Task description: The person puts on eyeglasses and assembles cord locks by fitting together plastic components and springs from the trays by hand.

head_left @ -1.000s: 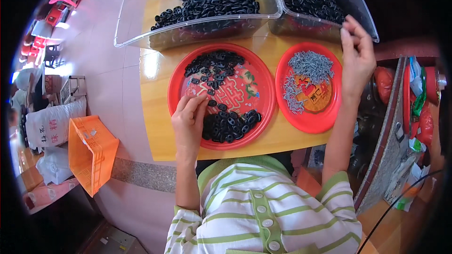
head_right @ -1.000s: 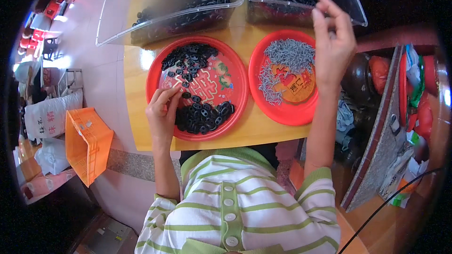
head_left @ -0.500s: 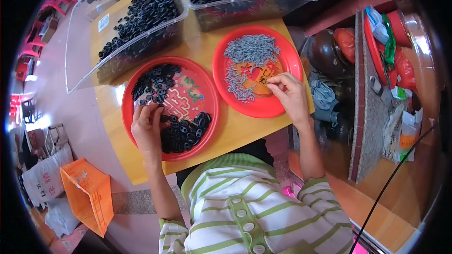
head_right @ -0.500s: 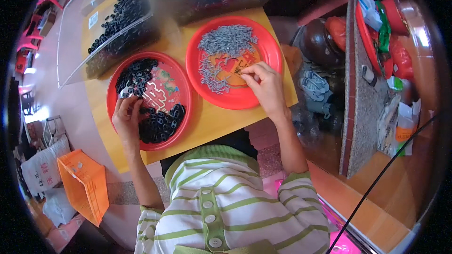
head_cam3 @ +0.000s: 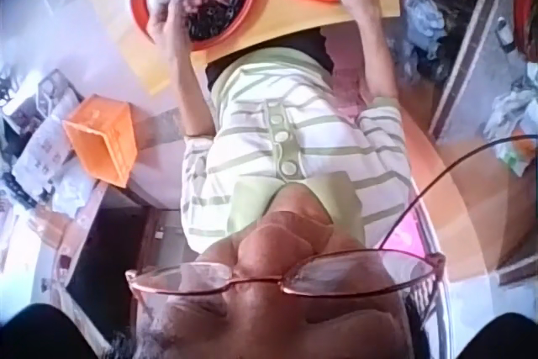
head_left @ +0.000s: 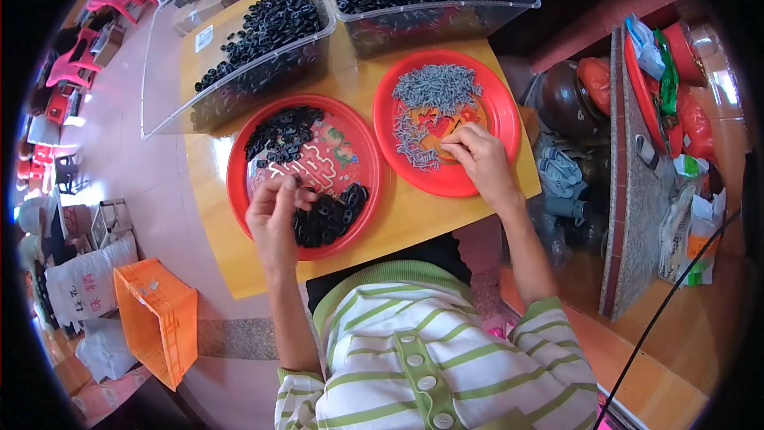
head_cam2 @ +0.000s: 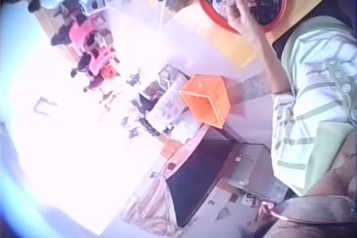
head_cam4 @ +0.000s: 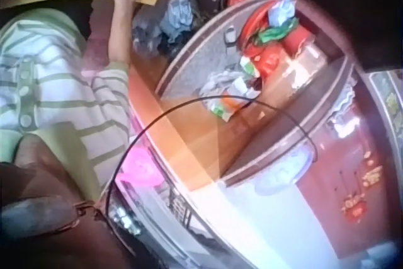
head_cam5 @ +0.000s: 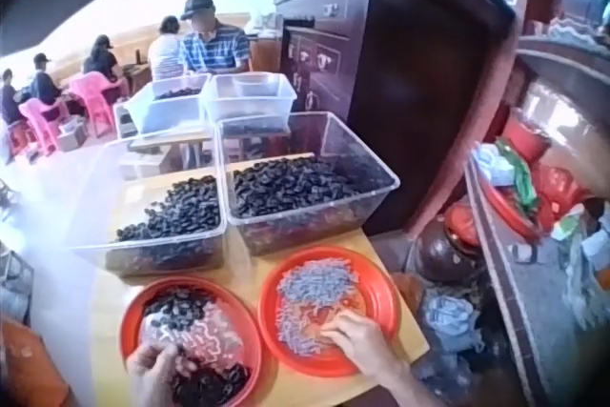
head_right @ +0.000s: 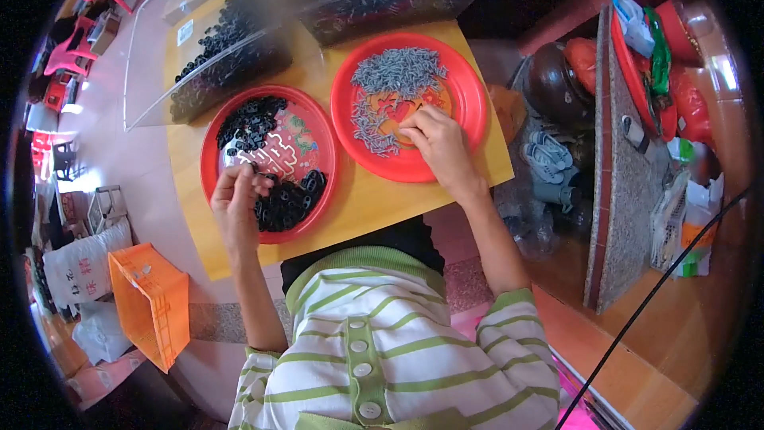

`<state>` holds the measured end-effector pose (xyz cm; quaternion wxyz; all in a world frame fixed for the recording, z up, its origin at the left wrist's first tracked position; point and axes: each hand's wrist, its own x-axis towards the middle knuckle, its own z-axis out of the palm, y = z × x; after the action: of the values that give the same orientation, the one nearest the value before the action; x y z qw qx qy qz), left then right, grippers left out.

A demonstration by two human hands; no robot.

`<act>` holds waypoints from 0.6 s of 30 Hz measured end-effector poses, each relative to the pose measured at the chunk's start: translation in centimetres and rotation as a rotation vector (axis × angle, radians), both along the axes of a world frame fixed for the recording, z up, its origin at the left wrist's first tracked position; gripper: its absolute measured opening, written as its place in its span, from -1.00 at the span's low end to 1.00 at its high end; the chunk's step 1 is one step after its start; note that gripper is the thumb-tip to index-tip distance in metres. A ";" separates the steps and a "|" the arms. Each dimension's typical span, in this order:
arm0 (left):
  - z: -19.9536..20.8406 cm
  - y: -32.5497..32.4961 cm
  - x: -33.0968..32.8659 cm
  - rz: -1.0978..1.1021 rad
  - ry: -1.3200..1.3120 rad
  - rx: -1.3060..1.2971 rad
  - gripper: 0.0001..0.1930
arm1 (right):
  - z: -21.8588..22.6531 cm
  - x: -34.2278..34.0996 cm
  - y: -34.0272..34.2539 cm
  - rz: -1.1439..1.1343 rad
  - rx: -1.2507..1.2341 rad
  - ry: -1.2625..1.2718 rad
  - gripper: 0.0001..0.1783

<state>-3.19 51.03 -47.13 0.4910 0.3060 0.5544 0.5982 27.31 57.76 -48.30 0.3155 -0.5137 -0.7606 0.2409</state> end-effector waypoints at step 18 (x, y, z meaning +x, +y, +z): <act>1.2 2.4 11.2 -0.418 0.392 0.397 -0.82 | 2.9 -1.1 -2.1 -0.001 -0.836 0.804 -0.86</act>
<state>7.98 53.47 -45.90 0.4179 0.6117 0.4364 0.5105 26.20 55.69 -45.40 0.3500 -0.4634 -0.4210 0.6968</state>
